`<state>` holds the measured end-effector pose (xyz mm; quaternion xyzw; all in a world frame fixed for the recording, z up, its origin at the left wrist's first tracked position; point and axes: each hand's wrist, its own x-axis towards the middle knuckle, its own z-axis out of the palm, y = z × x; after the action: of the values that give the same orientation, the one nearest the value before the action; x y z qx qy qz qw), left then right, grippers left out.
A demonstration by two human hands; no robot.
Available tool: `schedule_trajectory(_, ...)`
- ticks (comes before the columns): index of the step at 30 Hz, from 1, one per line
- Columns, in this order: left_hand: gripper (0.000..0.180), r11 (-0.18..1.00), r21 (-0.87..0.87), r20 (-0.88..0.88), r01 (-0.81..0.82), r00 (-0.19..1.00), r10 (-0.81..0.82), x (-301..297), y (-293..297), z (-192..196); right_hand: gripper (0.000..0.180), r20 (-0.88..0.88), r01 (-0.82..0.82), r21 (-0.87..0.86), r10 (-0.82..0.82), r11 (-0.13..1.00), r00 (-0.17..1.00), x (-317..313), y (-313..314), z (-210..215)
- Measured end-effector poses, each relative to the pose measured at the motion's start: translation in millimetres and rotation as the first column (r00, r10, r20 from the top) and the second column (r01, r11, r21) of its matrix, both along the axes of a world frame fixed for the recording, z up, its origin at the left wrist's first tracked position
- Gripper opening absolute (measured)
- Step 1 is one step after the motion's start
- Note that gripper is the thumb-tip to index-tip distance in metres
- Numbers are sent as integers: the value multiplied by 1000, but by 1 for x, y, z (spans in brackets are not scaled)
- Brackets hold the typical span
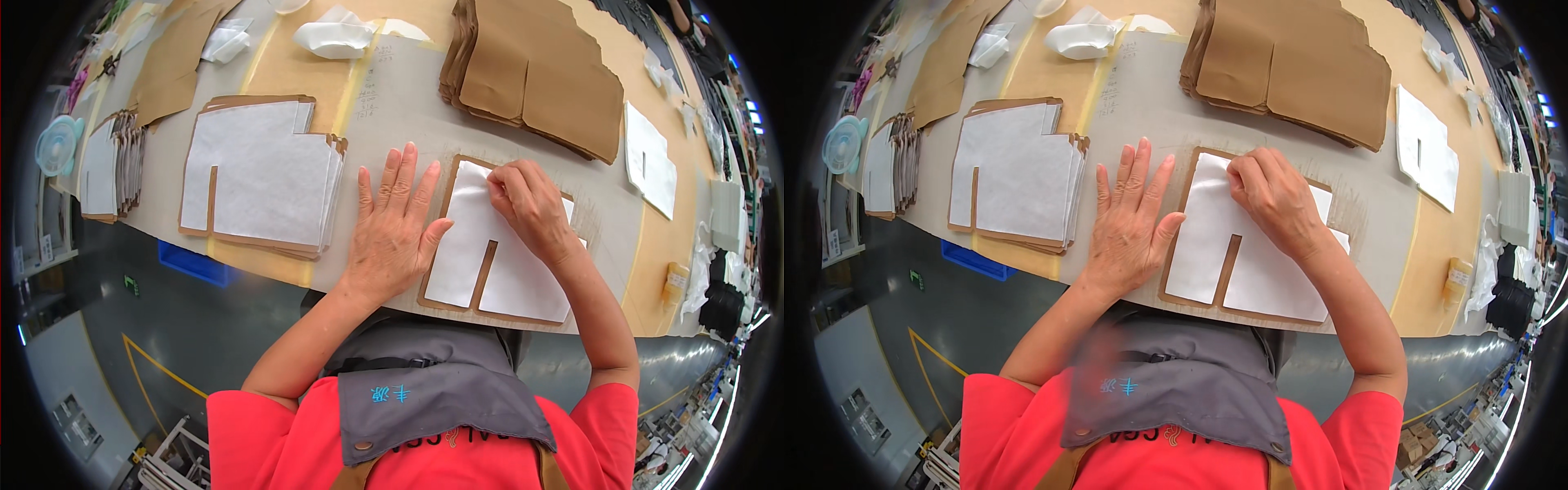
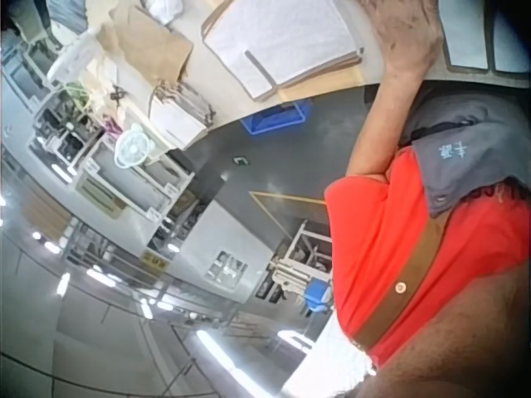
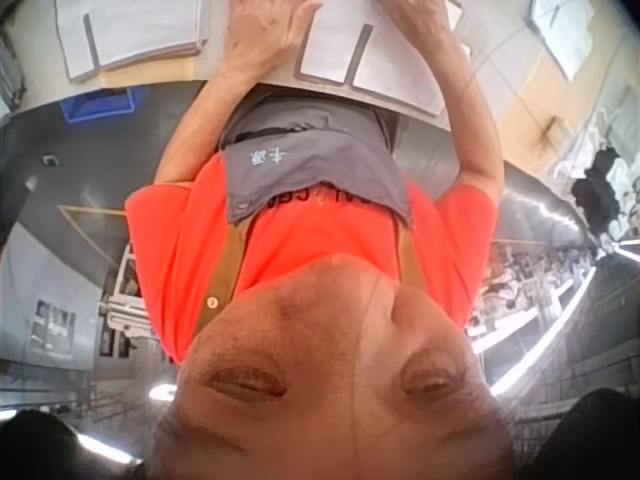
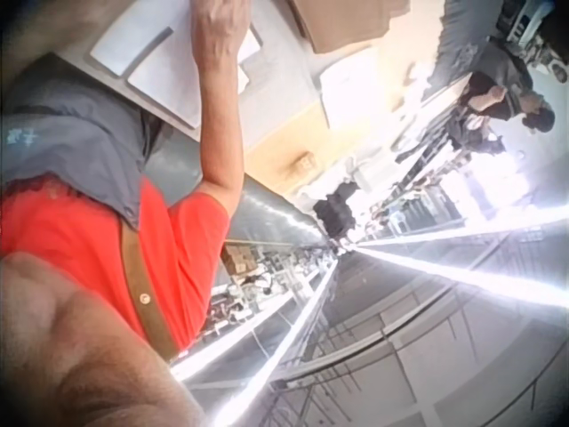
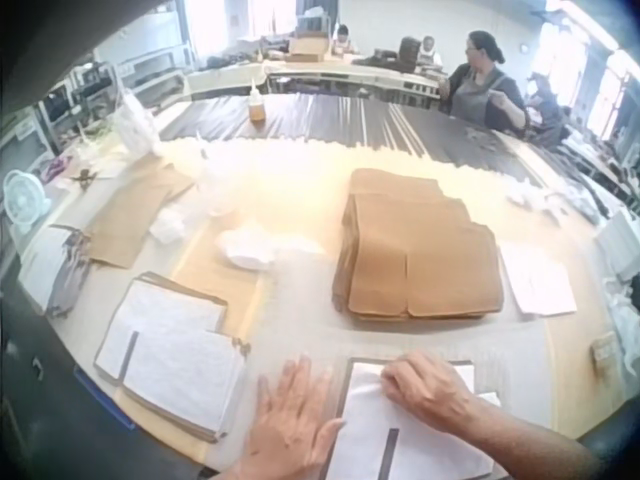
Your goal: The person applies glue from a squeeze bottle onto brown cardboard pieces and then places white paper cutouts on top. They smooth the paper down with their hands and move the finished units to a stack on the left side of the table. The process is repeated for multiple units.
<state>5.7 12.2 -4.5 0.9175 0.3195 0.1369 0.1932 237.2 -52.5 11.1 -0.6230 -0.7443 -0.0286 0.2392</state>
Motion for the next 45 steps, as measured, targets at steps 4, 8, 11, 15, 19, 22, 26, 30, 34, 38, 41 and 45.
schedule_trajectory(4,65,1000,2,29,-2,1000,2,2,1,1,19,-23,1,22,0,1000,1000,0,-2,0)
schedule_trajectory(8,62,1000,-12,22,-2,1000,3,2,1,0,14,-68,16,-55,-20,998,997,-5,3,10)
schedule_trajectory(11,61,1000,0,19,-3,1000,3,2,0,0,9,-2,31,-162,-32,986,999,-7,8,13)
schedule_trajectory(15,61,1000,15,31,-5,999,4,3,1,1,6,89,35,-237,-14,971,996,-8,15,16)
schedule_trajectory(19,61,1000,22,52,-16,999,15,3,1,0,9,64,-19,-143,29,989,998,-4,15,8)
schedule_trajectory(22,60,1000,4,56,-13,998,13,4,2,0,17,-6,-77,1,77,997,997,3,9,-3)
schedule_trajectory(26,59,1000,0,59,10,998,-10,7,3,1,26,39,-126,116,122,985,992,6,6,-8)
schedule_trajectory(30,58,999,-21,128,40,991,-37,12,7,1,28,63,-158,173,149,972,987,8,2,-7)
schedule_trajectory(34,50,993,-48,218,107,971,-94,26,15,1,34,91,-213,161,200,964,975,19,-11,-7)
schedule_trajectory(38,40,983,-90,286,157,950,-126,31,18,-3,57,-177,-12,-9,10,1000,984,22,-21,4)
schedule_trajectory(41,35,983,-83,289,162,948,-132,28,18,-1,54,-295,-62,-261,-19,963,955,21,-4,31)
schedule_trajectory(45,30,982,-79,325,170,936,-135,29,18,-1,38,-281,-206,-387,98,899,955,32,6,31)
